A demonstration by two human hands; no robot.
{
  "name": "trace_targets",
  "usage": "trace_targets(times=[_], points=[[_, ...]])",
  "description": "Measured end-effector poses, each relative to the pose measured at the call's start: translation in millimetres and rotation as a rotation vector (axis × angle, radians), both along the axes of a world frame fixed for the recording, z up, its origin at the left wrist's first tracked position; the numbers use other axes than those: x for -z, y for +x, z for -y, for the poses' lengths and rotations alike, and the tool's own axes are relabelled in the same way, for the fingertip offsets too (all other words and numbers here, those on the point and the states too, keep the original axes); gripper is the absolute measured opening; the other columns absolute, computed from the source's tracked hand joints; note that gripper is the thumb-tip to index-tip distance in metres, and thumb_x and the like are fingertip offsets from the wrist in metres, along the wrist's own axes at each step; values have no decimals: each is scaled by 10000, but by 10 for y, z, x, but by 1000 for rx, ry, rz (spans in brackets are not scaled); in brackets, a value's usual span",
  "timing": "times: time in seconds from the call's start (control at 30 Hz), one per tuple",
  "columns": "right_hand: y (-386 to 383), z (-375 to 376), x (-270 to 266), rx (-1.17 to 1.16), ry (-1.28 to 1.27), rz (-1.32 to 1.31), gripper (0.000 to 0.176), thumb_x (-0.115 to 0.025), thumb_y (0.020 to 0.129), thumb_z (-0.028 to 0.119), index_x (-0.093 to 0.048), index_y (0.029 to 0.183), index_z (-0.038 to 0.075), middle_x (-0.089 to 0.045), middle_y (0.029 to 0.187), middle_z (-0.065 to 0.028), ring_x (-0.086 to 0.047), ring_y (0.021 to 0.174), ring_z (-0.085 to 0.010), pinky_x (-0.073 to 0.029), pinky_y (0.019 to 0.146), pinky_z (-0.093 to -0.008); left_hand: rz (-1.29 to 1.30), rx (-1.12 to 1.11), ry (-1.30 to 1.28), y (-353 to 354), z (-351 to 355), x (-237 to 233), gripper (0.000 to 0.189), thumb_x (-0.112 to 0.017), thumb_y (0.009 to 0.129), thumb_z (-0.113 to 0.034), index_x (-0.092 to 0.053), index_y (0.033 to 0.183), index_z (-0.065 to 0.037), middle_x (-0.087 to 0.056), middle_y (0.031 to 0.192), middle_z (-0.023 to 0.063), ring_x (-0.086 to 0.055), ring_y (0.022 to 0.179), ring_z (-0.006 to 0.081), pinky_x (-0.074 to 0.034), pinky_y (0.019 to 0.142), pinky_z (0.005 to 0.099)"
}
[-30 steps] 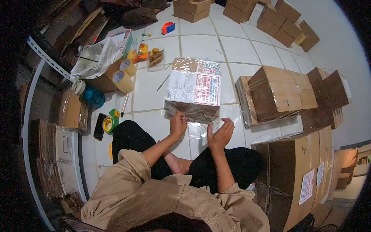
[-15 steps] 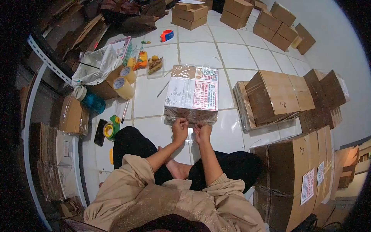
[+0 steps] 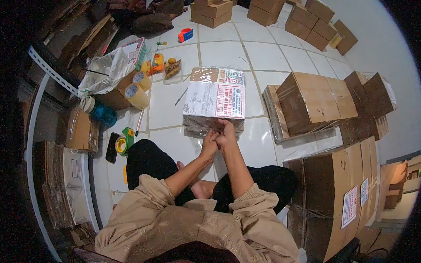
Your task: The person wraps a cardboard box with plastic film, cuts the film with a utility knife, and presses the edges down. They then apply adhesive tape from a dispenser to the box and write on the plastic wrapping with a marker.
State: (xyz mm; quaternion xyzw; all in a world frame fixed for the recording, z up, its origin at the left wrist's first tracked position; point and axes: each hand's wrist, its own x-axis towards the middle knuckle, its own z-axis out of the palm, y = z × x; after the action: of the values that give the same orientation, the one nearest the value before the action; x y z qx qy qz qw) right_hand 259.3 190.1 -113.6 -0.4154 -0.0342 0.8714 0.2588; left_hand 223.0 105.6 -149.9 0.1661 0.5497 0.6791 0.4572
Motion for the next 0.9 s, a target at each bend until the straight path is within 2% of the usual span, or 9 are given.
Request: trace_targets(times=[0.3, 0.37, 0.43, 0.47, 0.5, 0.53, 0.7, 0.8, 0.9], points=[[123, 117, -187, -59, 119, 37, 301, -613, 704, 190, -497, 943, 48, -408, 933, -65, -434, 825, -224, -288, 889, -497, -526, 198, -318, -612, 560, -128, 256, -559, 695, -4, -586, 949, -3, -610, 787, 79, -559, 604, 127, -447, 494, 249], [138, 133, -105, -77, 77, -46, 307, -627, 696, 204, -494, 927, 52, -386, 945, -58, -433, 845, -217, -252, 907, -526, -593, 73, -416, -780, 642, 64, 259, -691, 646, -179, -608, 791, 18, -629, 756, 119, -614, 720, 220, -477, 672, 313], [138, 128, 89, 21, 111, 77, 327, -640, 687, 231, -487, 915, 53, -416, 874, -58, -450, 800, -205, -203, 941, -527, -554, 336, -797, -909, 658, 263, 506, -716, 620, -423, -600, 827, 24, -626, 745, 131, -613, 716, 239, -476, 689, 344], [250, 129, 47, -67, 52, 30, 161, -564, 739, 128, -558, 890, 72, -502, 716, -19, -486, 697, -128, -434, 648, -251, -784, 558, -807, -890, 655, 66, 743, -686, 568, -593, -564, 942, 37, -621, 790, 160, -609, 750, 270, -472, 711, 367], [358, 154, 155, -109, 124, 58, 177, -569, 745, 168, -542, 887, 65, -518, 755, -44, -505, 720, -169, -426, 714, -331, -780, 484, -809, -798, 703, 123, 768, -681, 556, -609, -556, 944, 41, -605, 881, 196, -600, 785, 303, -471, 717, 378], [449, 212, 272, -149, 198, 86, 206, -573, 751, 209, -527, 884, 59, -534, 795, -70, -524, 742, -210, -418, 781, -411, -814, 476, -822, -764, 685, 174, 772, -693, 556, -589, -526, 963, 46, -591, 907, 214, -591, 806, 323, -467, 730, 390], [960, 416, 1416, -346, 989, 1350, 258, -641, 732, 222, -556, 818, -7, -585, 755, -112, -570, 588, -179, -455, 507, -301, -987, 88, -707, -602, 688, 220, 740, -764, 579, -394, -398, 1037, 57, -568, 907, 235, -602, 747, 329, -498, 647, 381], [832, 417, 784, -592, 711, 975, 259, -680, 711, 214, -568, 680, -17, -568, 630, -114, -547, 473, -184, -428, 417, -294, -205, 8, -586, -681, 664, 407, 602, -712, 622, -8, -325, 1076, 72, -583, 819, 205, -578, 462, 216, -457, 353, 262], [743, 440, 1009, -452, 608, 751, 264, -661, 737, 167, -557, 563, -2, -541, 537, -99, -526, 421, -178, -408, 372, -286, 19, -71, -585, -718, 689, 503, 413, -655, 661, 39, -420, 998, 76, -598, 737, 198, -586, 467, 205, -465, 345, 257]])
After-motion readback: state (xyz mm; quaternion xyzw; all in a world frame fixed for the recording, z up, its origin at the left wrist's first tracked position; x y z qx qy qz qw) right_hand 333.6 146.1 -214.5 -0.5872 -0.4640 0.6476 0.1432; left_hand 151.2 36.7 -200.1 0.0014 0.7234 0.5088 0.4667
